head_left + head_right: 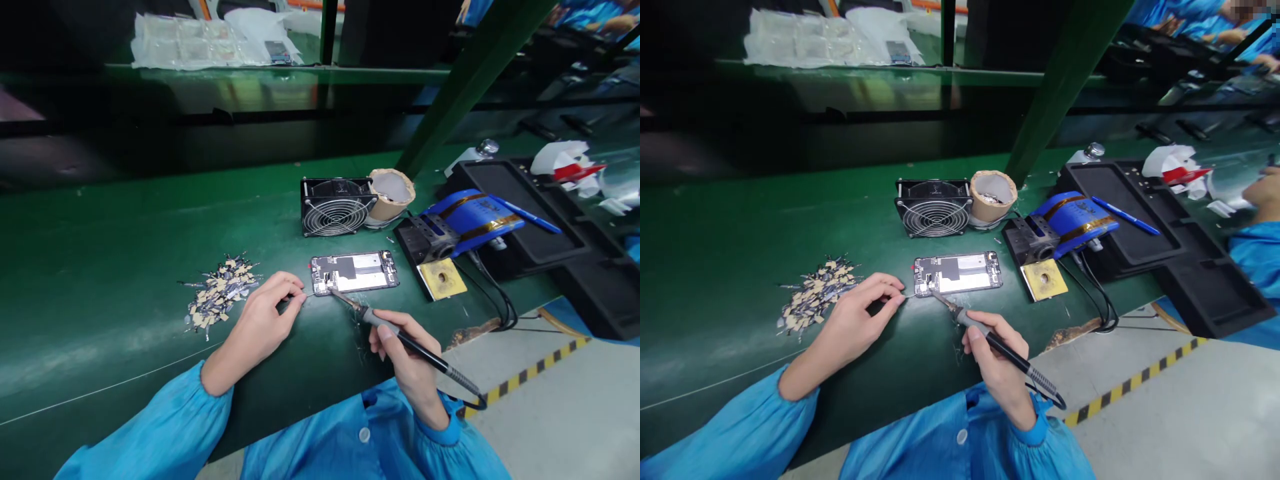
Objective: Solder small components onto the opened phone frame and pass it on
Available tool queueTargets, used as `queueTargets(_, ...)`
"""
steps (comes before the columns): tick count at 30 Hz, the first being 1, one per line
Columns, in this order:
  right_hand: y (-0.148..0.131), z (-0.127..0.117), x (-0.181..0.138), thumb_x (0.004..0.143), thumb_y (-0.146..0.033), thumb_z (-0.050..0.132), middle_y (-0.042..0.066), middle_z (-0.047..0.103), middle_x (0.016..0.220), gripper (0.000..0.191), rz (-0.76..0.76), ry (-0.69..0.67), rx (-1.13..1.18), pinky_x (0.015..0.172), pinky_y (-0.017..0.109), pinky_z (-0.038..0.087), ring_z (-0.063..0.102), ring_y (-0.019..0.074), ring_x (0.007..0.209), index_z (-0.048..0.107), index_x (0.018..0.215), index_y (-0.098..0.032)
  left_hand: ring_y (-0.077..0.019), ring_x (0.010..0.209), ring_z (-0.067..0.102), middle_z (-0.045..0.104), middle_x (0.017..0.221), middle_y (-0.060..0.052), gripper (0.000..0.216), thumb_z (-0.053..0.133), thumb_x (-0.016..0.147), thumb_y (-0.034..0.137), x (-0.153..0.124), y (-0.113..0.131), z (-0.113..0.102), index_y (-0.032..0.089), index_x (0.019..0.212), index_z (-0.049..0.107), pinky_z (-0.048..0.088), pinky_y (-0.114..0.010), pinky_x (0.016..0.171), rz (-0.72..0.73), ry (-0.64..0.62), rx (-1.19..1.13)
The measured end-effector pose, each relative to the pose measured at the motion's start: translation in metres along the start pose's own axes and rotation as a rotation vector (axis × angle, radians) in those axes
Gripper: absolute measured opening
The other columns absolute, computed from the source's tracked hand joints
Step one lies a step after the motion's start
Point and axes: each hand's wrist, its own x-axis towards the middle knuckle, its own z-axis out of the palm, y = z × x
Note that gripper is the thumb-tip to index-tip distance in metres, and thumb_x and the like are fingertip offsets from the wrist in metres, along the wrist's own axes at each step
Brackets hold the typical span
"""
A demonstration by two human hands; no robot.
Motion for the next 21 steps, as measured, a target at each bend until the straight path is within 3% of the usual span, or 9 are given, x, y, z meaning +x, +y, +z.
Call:
queueTargets(11, 0.0007, 0.0004, 0.0012, 0.097, -0.018, 0.072, -0.001, 0.076, 0.07, 0.017, -0.014, -0.036, -0.053, 0.049, 0.016, 0.054, 0.07, 0.0122, 0.054, 0.083, 0.11, -0.024, -0.0171, 0.089, 0.072, 0.074, 0.097, -0.003, 0.019, 0.058, 0.099, 0.017, 0.0036, 0.0012, 0.0027, 0.021, 0.082, 0.066, 0.054, -0.028, 0.081, 0.015, 0.013, -0.006)
queueTargets(21, 0.0021, -0.0016, -0.0031, 0.101, -0.029, 0.073, 0.001, 0.073, 0.068, 0.015, 0.002, 0.046, 0.012, 0.044, 0.021, 0.053, 0.066, 0.0145, 0.052, 0.082, 0.108, -0.019, -0.0189, 0.086, 0.072, 0.074, 0.098, -0.005, 0.02, 0.057, 0.099, 0.022, 0.0047, 0.0047, 0.0011, 0.021, 0.082, 0.067, 0.054, -0.03, 0.076, -0.055, -0.009, -0.037)
